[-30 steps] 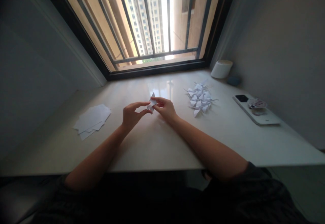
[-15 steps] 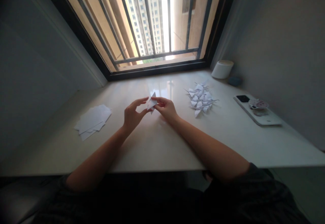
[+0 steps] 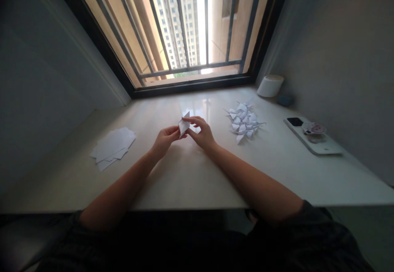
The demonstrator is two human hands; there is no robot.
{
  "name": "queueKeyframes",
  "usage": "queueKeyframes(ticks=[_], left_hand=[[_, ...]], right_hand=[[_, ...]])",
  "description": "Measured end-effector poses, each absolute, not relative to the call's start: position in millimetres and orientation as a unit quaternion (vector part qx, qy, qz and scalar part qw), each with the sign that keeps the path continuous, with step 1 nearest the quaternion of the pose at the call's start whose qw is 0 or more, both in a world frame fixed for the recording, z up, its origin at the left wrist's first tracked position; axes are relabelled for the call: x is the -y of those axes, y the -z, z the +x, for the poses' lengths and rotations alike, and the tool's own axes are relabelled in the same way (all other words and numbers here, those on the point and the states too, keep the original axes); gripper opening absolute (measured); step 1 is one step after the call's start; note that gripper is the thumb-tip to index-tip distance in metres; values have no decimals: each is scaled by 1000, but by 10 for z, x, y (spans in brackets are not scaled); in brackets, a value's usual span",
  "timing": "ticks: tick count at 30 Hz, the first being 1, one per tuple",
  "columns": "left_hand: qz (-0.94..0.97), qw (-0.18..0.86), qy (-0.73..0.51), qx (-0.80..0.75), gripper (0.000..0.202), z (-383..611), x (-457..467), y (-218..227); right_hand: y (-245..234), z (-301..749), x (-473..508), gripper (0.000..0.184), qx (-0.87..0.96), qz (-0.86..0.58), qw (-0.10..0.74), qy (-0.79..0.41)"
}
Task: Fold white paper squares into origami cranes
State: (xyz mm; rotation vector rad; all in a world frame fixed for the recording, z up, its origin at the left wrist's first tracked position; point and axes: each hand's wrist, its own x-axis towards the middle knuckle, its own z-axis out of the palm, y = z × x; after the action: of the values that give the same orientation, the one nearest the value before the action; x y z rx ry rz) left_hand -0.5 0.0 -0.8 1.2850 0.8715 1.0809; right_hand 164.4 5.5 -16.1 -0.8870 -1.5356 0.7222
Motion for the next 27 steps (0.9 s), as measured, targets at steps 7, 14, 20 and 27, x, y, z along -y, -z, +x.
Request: queueKeyframes(ticks=[7, 14, 20, 27], left_hand=[[562, 580, -455, -375, 39, -30, -23, 48], [558, 569, -476, -372, 39, -17, -48, 97], [556, 577, -480, -356, 36, -3, -50, 85], [551, 578, -469, -376, 42, -37, -68, 101]], right_hand=[[206, 1637, -82, 31, 648, -325, 570, -386], [189, 1625, -76, 27, 657, -326, 543, -409], [190, 1597, -79, 28, 647, -346, 529, -426], [169, 1597, -58, 30, 602, -343, 568, -444]])
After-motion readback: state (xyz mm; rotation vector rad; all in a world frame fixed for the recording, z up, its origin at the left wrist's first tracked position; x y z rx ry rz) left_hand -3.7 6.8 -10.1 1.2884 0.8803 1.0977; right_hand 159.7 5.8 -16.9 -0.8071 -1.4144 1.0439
